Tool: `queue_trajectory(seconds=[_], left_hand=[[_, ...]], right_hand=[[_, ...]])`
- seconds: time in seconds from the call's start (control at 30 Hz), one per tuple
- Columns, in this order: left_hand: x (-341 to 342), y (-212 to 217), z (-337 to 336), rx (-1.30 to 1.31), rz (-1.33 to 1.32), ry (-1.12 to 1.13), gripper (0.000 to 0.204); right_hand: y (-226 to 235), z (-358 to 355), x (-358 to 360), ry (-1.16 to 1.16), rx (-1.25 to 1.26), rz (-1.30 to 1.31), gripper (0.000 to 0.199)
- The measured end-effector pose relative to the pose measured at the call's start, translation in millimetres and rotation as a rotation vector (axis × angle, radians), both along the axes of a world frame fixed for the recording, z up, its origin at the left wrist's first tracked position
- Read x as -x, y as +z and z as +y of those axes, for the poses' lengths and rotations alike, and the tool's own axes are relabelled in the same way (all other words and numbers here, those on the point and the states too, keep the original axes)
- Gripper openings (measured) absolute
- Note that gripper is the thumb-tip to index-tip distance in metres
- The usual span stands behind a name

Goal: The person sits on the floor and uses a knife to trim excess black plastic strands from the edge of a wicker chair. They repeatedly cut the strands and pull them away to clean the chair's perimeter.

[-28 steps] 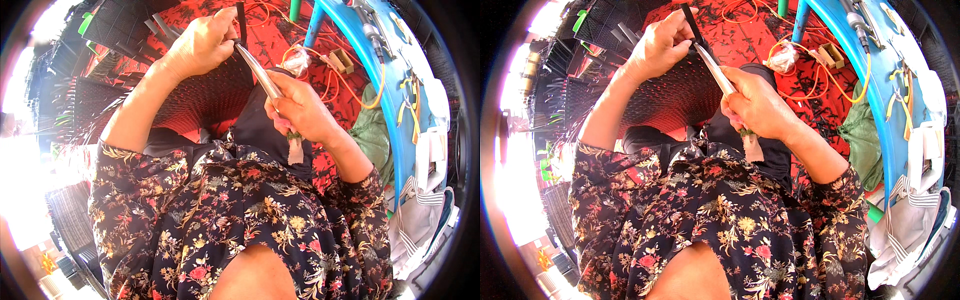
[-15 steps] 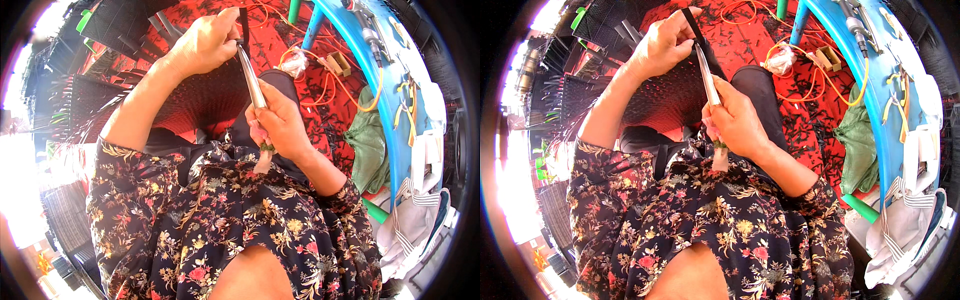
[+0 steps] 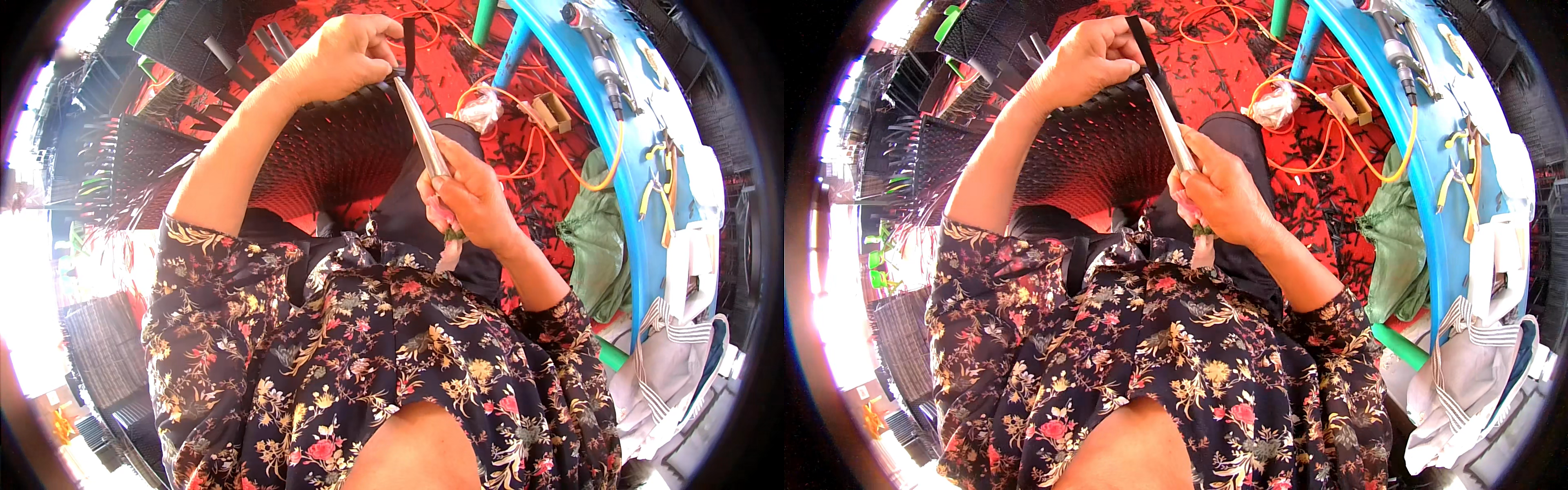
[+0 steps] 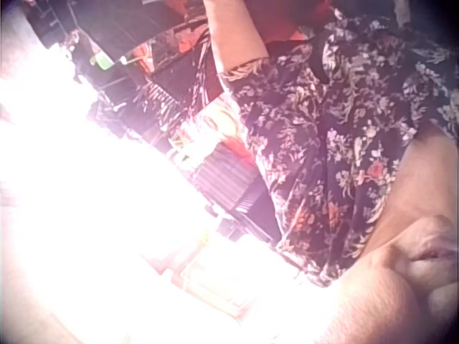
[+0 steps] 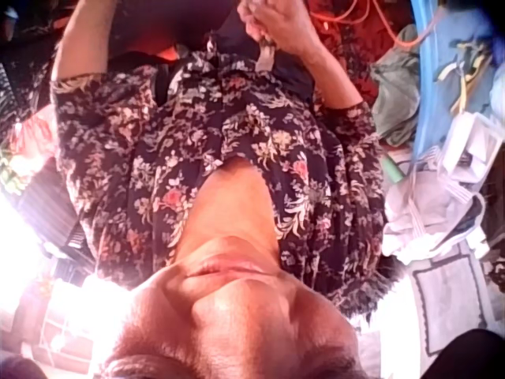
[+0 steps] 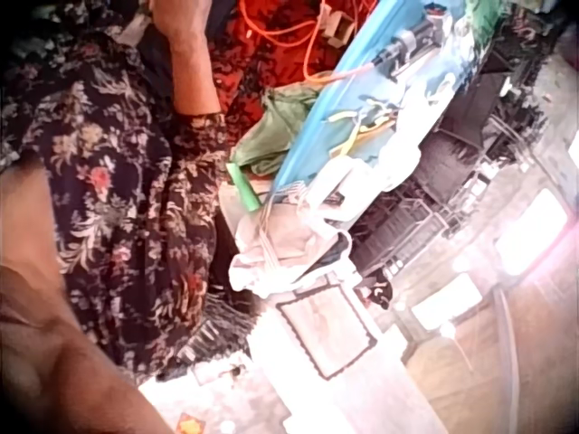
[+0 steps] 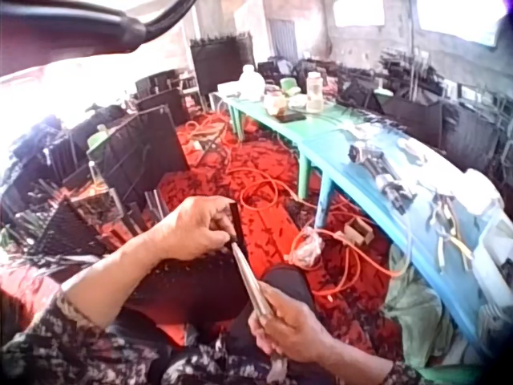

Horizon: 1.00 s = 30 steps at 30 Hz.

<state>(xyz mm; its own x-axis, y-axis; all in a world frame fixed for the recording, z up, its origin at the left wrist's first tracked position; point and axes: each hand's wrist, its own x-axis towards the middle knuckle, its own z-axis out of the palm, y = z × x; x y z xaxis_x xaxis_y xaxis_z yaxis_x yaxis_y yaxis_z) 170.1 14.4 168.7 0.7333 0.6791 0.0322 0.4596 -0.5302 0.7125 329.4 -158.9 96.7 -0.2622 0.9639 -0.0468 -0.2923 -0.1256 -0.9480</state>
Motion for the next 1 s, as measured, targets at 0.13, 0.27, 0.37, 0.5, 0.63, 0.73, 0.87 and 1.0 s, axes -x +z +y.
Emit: queue_trajectory(seconds=[0.13,0.27,0.37,0.5,0.63,0.73,0.87,1.0], left_hand=[[1.5,5.4,6.0,0.036,0.037,-0.052,0.022],[4.3,3.1,5.8,0.032,0.010,-0.088,0.011],[5.1,-1.0,8.7,0.066,-0.014,-0.077,0.011],[3.8,-3.8,10.0,0.048,-0.012,-0.061,0.011],[3.1,-2.5,7.6,-0.010,0.022,-0.009,0.011],[2.3,-2.0,5.0,-0.099,0.030,-0.082,0.011],[3.7,-2.9,5.2,-0.071,0.059,-0.065,0.011],[2.7,0.0,4.3,-0.042,0.049,-0.095,0.012]], right_hand=[[-3.7,1.8,1.6,-0.017,-0.005,-0.024,0.053],[-7.6,0.4,6.9,-0.032,-0.013,0.025,0.053],[-7.0,-5.9,25.2,-0.080,0.099,0.345,0.050],[10.9,-11.0,47.1,-0.114,0.239,0.725,0.042],[13.4,-7.2,46.6,-0.154,0.228,0.589,0.044],[6.5,-7.6,36.5,-0.136,0.187,0.467,0.047],[-1.3,-1.1,13.0,-0.023,0.128,0.290,0.050],[-6.1,-0.4,-1.5,0.015,0.072,0.088,0.057]])
